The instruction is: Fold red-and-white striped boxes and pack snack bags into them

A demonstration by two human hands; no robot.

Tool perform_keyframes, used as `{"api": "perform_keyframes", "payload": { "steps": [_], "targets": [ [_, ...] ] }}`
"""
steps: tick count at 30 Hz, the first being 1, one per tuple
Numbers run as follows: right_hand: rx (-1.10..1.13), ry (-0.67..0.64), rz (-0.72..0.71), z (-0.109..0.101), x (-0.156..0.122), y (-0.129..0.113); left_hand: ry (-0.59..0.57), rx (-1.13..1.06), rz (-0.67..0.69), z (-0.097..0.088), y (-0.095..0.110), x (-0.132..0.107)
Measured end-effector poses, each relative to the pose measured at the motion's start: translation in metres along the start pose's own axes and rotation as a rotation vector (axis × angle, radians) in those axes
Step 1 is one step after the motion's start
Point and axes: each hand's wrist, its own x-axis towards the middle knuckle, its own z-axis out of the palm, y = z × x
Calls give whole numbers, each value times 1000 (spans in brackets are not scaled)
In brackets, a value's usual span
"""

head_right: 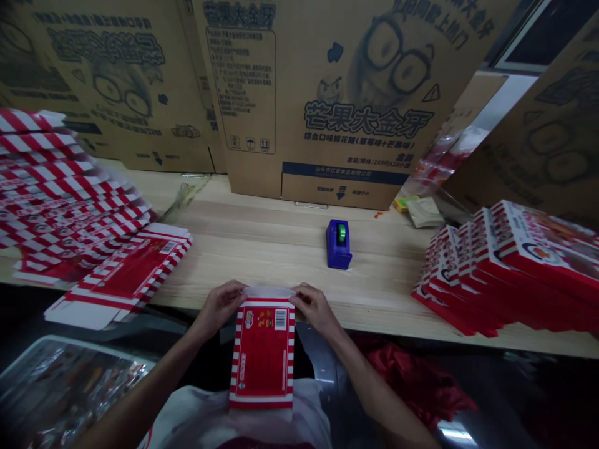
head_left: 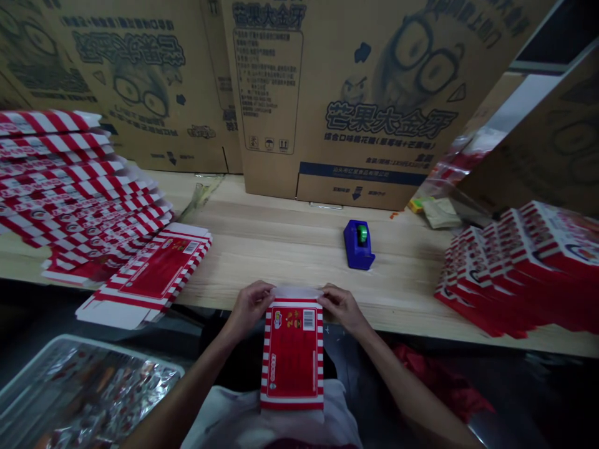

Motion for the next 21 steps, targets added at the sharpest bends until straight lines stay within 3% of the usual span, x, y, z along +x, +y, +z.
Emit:
{"api": "perform_keyframes", "payload": {
  "steps": [2,5,11,15,21],
  "targets": [
    [-93,17,-113,3,-6,0,6,103,68,-1,-4,-1],
    [-167,-7,-175,4,-14,-3,1,158,55,-2,-3,-3],
    [-194,-55,-150,-1,-13,-5,-136,290,153,-2,10,-6],
    [-236,-109,-87,-4,-8,-5,-128,331,128,0,15,-5],
    [-293,-60,-30,-7,1,-24,-124,356,100,2,27,2]
  ]
}}
